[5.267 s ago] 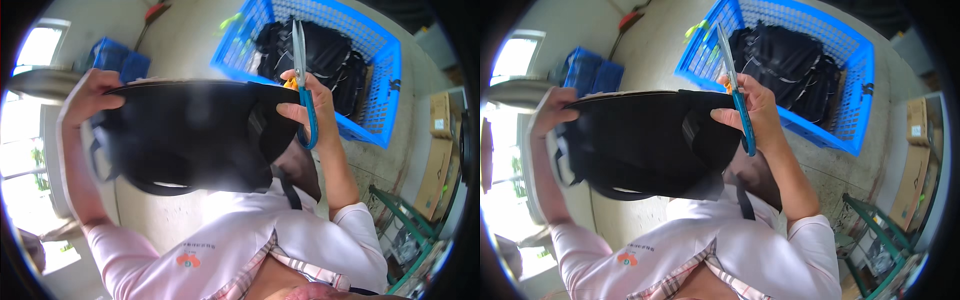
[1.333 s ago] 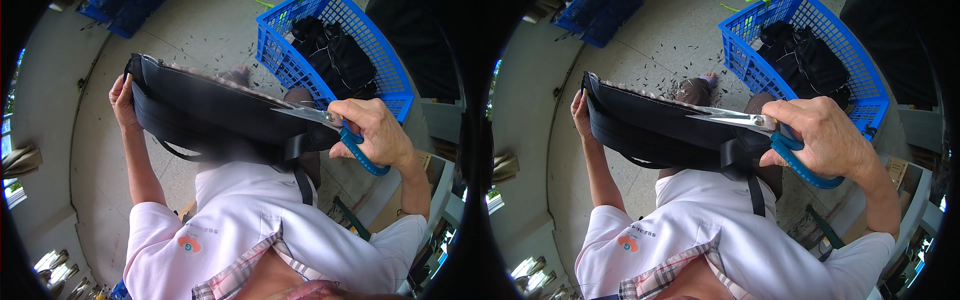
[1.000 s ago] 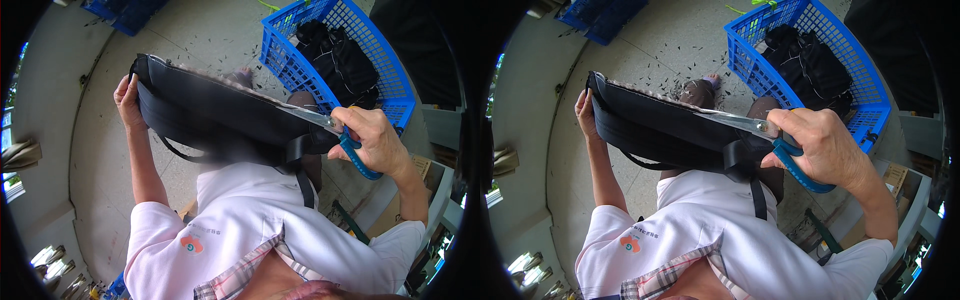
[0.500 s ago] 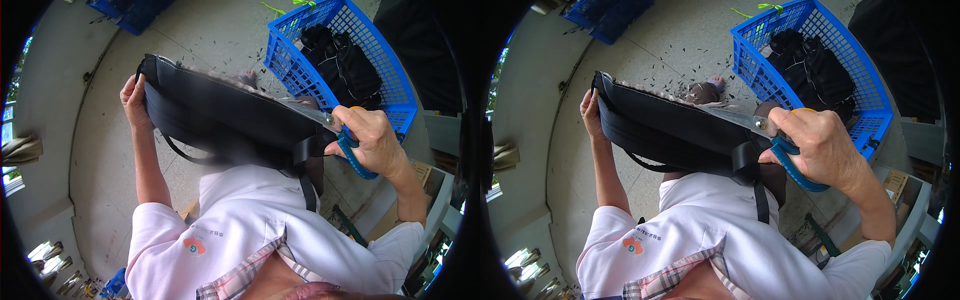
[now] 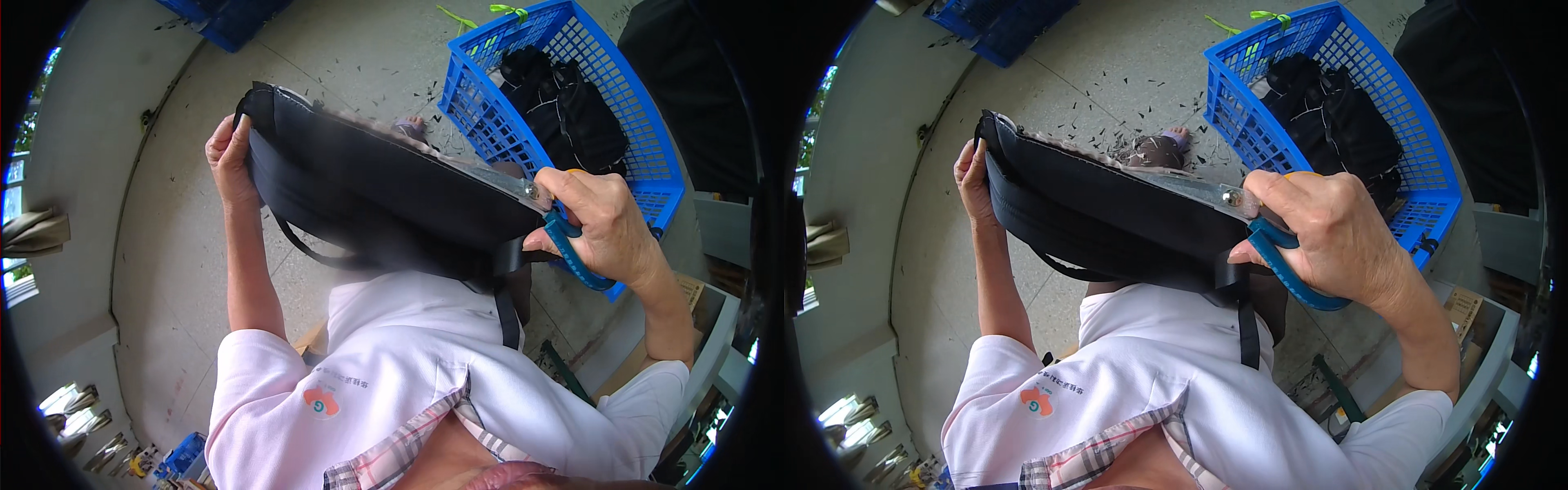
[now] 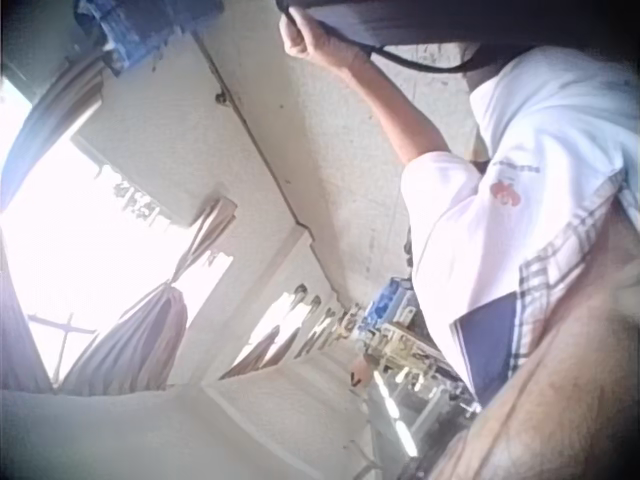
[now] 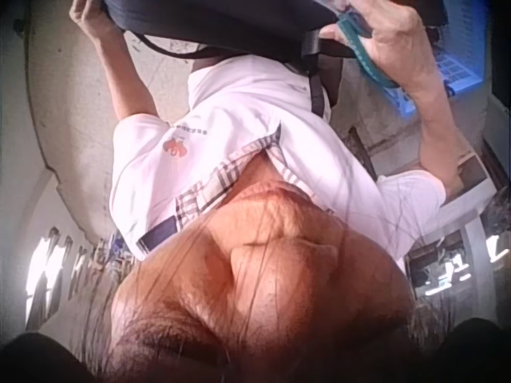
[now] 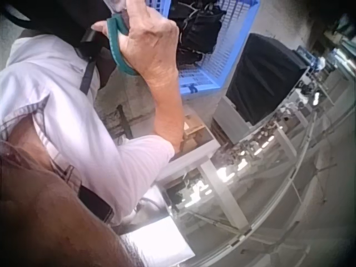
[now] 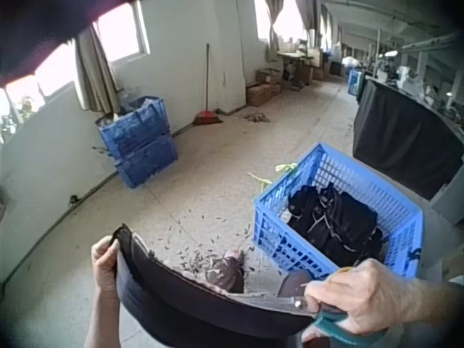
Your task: Trimming loose threads from black bags using scissors.
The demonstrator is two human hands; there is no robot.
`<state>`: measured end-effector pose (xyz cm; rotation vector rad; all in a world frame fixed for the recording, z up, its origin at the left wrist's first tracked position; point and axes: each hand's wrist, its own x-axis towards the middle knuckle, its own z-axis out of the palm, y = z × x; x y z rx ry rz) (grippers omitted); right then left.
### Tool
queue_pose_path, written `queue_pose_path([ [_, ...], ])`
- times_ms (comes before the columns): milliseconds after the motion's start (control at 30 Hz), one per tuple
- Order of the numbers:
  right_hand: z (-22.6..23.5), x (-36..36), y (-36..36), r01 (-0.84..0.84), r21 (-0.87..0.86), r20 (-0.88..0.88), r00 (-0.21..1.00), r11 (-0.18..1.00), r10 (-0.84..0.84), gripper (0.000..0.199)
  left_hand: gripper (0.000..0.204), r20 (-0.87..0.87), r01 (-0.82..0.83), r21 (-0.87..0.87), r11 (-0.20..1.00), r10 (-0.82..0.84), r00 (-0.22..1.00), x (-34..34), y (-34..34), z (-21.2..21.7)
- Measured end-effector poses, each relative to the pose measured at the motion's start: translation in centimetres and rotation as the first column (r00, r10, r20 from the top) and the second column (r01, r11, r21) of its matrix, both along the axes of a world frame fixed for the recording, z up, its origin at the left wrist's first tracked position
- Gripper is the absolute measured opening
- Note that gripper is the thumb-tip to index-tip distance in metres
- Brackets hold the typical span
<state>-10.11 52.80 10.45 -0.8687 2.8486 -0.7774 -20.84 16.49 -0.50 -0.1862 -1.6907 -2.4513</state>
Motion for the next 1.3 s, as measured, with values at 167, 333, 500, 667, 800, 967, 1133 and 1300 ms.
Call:
queue_pose_path([
  [167, 0.6, -0.3, -0.4, 0.009, -0.011, 0.080, 0.997, 1.000, -0.008, 0.049, 0.009, 0.001, 0.006, -0.004, 1.000, -0.006, 1.000, 0.2, -0.1, 0.0],
  [333, 0.9, -0.7, -0.9, 0.012, -0.002, -0.013, 1.000, 1.000, -0.012, 0.051, 0.011, -0.011, 0.012, -0.012, 1.000, -0.012, 1.000, 0.4, -0.2, -0.1],
  [500, 2.0, -0.6, -0.9, 0.028, 0.075, 0.062, 0.998, 0.997, -0.032, 0.054, 0.012, -0.004, -0.039, -0.003, 0.999, 0.039, 0.999, 0.8, -0.4, 0.0],
  [667, 1.9, -0.4, -0.8, 0.073, 0.080, 0.093, 0.992, 0.994, -0.080, 0.055, 0.012, -0.010, -0.031, 0.015, 0.999, 0.031, 0.999, 1.0, -0.6, -0.1],
  [800, 1.2, -1.6, -1.5, 0.007, 0.028, 0.064, 0.998, 1.000, -0.009, 0.055, 0.012, -0.042, -0.024, 0.007, 1.000, 0.024, 0.999, 1.0, 0.1, 0.3],
  [967, 0.4, -1.7, -1.9, -0.039, 0.013, 0.060, 0.997, 0.999, 0.038, 0.051, 0.012, -0.029, -0.060, -0.020, 0.998, 0.060, 0.998, 1.2, 0.3, 0.2],
  [1133, 0.4, -1.5, -2.2, -0.042, -0.015, 0.073, 0.996, 0.999, 0.043, 0.046, 0.012, -0.013, -0.066, -0.023, 0.998, 0.065, 0.998, 1.5, 0.1, -0.1],
  [1300, 0.6, -1.8, -2.8, -0.024, -0.002, 0.027, 0.999, 1.000, 0.024, 0.050, 0.012, -0.004, -0.066, -0.034, 0.997, 0.066, 0.998, 1.6, 0.4, 0.2],
])
